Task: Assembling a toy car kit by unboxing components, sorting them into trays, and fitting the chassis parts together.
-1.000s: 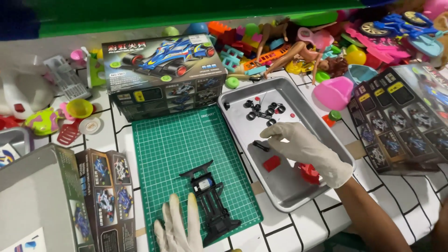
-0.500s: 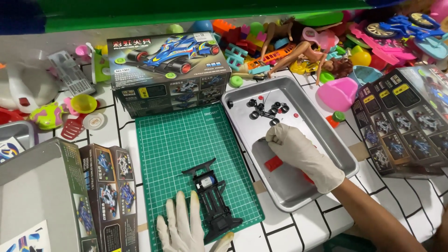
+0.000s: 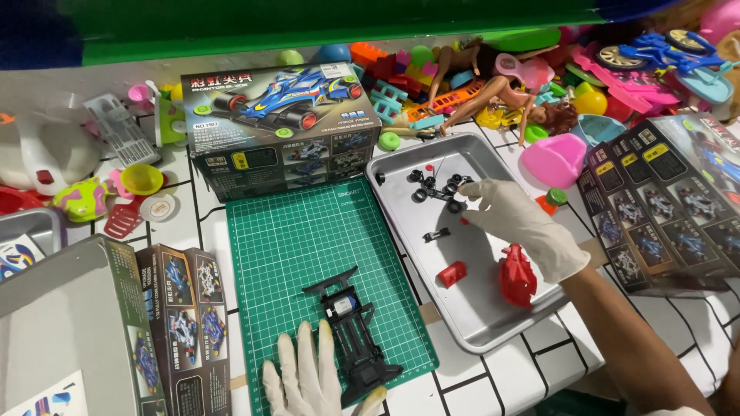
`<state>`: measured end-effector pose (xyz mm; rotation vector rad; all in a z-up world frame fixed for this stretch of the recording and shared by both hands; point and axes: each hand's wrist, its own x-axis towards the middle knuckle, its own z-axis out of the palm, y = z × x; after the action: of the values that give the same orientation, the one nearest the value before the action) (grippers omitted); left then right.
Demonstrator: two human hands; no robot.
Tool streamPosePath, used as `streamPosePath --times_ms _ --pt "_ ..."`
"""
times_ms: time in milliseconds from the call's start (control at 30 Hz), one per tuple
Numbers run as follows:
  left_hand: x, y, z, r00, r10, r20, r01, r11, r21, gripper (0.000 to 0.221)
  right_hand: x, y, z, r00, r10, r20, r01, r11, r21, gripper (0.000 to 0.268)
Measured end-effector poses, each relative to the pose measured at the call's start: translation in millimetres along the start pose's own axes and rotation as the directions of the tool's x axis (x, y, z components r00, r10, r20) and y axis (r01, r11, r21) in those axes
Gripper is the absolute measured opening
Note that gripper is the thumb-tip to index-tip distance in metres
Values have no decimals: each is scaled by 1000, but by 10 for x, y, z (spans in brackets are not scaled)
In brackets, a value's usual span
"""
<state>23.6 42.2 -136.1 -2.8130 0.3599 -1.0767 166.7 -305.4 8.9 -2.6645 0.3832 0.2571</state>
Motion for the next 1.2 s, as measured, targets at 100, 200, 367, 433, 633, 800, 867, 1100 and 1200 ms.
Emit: streamPosePath --times_ms 100,200,367,433,633,800,867,1100,1200 --pt "-12 19 0 999 -16 32 18 998 -56 113 101 -12 104 998 32 46 -30 998 -48 42" --pt "-57 19 59 1000 -19 23 21 997 -70 115 152 -61 95 993 101 68 -100 995 -19 38" --pt "40 27 -120 997 -47 64 51 996 -72 118 334 100 34 994 100 -32 -96 989 109 32" --pt "19 33 -135 986 -24 164 31 999 -43 115 436 176 -13 987 17 -159 -11 999 38 27" --pt "-62 18 107 999 -24 -31 21 996 -84 120 698 153 -126 1000 -14 -15 15 994 110 29" --pt "-91 1 106 1000 -9 -4 8 998 -70 120 772 39 -196 991 -40 130 58 988 -140 40" --pt "-106 -9 113 999 3 43 0 997 -73 123 757 -7 -219 982 -77 172 114 969 -219 45" --pt "-46 -10 22 1000 -5 23 7 995 -102 117 741 12 -193 963 -176 205 226 941 -251 30" --pt "-30 4 -41 998 -19 52 25 992 -126 114 784 105 -144 966 -200 164 238 936 -259 32"
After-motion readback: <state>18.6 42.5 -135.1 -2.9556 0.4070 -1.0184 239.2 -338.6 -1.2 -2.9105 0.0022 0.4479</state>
